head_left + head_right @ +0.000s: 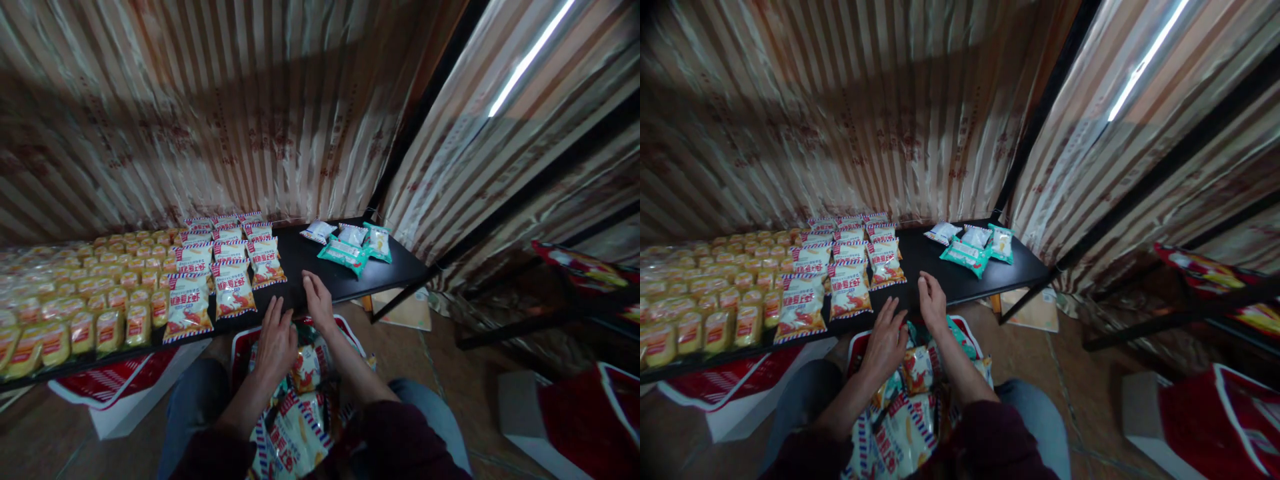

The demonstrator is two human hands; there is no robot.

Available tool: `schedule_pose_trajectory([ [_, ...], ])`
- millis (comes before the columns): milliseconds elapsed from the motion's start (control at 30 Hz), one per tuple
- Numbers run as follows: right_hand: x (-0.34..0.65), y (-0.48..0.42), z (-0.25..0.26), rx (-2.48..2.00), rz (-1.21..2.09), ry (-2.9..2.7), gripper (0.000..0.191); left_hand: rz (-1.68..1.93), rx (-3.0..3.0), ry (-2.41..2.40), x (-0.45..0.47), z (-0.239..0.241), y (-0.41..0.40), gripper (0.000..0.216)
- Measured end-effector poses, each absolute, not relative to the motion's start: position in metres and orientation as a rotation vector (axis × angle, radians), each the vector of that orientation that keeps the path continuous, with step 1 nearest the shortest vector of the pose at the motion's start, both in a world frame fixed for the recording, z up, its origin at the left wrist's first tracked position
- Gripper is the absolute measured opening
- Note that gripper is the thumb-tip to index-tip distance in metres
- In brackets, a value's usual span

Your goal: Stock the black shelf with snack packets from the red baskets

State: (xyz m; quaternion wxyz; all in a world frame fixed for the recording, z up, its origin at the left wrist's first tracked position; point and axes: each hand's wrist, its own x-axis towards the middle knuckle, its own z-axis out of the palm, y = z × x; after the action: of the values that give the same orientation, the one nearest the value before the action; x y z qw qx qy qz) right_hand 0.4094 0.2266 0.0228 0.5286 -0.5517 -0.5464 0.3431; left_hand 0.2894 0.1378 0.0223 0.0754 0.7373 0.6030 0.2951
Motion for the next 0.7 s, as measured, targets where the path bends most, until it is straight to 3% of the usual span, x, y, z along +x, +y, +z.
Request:
schedule_pose_trajectory([
  [400,0.467,0.083,-0.018,-1.573,0.426,-1.260,0.037,0.536,2.135,1.876,0.314,0.005,0.067,0.050],
  [567,0.463,0.060,-0.021,-1.501,0.424,-1.393,0.037,0.375,2.166,1.959,0.318,0.015,0.053,0.042],
  [700,0.453,0.055,-0.021,-1.486,0.490,-1.377,0.039,0.443,2.067,1.985,0.313,0.017,0.050,0.034],
])
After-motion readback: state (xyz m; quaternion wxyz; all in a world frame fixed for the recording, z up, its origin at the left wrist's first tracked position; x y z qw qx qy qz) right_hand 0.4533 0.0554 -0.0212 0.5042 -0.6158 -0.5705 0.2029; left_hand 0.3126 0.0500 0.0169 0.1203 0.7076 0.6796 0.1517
